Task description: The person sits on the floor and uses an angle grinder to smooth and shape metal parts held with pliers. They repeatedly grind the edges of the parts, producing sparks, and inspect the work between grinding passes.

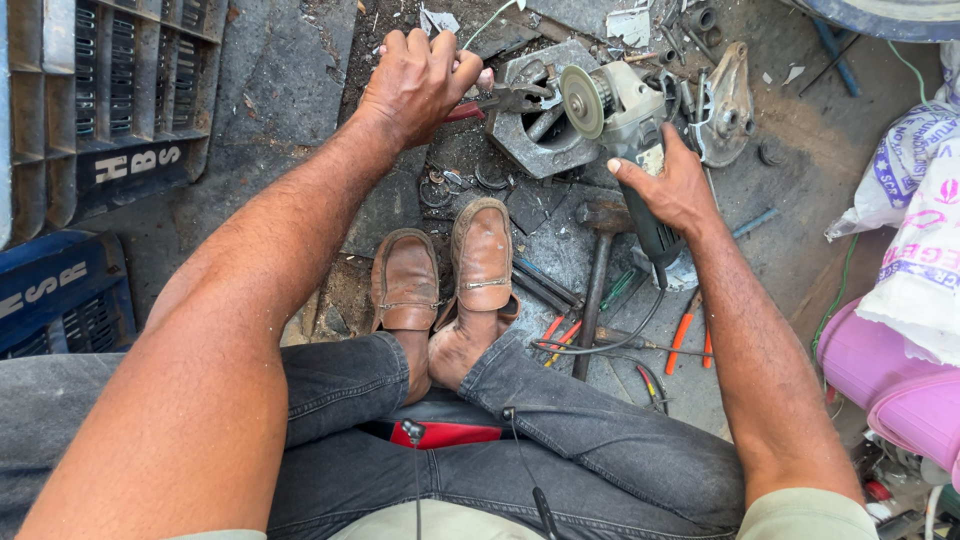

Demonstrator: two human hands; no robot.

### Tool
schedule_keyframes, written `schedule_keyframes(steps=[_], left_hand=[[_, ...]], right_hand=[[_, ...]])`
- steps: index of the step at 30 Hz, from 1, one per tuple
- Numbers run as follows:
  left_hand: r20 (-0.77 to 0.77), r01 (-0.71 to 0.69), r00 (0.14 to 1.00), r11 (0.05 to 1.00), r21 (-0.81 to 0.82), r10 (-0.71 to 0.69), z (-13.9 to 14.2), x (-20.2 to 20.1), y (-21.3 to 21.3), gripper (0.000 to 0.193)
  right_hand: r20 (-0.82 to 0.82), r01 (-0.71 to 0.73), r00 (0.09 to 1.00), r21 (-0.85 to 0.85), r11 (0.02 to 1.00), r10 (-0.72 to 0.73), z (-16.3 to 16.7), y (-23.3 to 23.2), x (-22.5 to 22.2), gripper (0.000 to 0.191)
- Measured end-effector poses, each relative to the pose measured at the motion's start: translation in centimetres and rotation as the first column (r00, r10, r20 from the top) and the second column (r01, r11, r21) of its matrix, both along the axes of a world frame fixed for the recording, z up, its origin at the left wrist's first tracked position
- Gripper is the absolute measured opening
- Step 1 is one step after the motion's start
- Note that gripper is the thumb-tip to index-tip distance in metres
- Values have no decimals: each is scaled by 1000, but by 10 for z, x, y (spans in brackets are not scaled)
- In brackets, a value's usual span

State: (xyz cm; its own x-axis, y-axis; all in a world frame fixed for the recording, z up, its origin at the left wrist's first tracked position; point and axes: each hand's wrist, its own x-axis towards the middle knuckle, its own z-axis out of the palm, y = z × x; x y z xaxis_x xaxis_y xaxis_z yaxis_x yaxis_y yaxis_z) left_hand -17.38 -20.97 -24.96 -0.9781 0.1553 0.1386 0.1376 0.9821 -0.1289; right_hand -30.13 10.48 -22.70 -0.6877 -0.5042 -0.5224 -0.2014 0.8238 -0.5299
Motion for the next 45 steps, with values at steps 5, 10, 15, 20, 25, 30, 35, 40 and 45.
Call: schedule_keyframes(steps=[5, 10, 15, 20, 25, 30, 35, 40, 45], left_hand=[[-23, -6, 1000, 997, -83, 4, -9, 1, -1, 48], [-19, -2, 1000, 996, -88, 0, -22, 3, -2, 51], [-6, -4, 1000, 1000, -15, 4, -29, 4, -2, 56], [-24, -8, 1000, 993, -120, 5, -34, 4, -3, 45], [-3, -6, 1000, 998, -60, 6, -35, 5, -2, 48], [-15, -3, 1000, 998, -62, 3, -35, 5, -3, 47], [-38, -6, 999, 998, -65, 4, -37, 6, -2, 46], [-14, -6, 1000, 997, -71, 5, -36, 6, -3, 45], [18, 1, 1000, 1000, 10, -1, -35, 6, -3, 54]], right_hand=[[-3, 10, 1000, 17, 1000, -10, 0, 0, 1, 116], [2, 16, 1000, -14, 1000, -16, 3, -4, 4, 114], [20, 28, 999, -28, 999, -28, 5, -6, 5, 110], [1, 25, 1000, -22, 999, -25, 4, -7, 6, 111], [-2, 18, 1000, -41, 999, -18, 4, -5, 6, 101], [-37, -13, 999, -76, 997, 10, 2, -4, 6, 102], [-26, -2, 1000, -52, 999, 1, 3, -3, 7, 99], [-7, 22, 1000, -60, 998, -23, 6, -5, 8, 97], [-18, 26, 999, -59, 998, -27, 2, -3, 8, 105]])
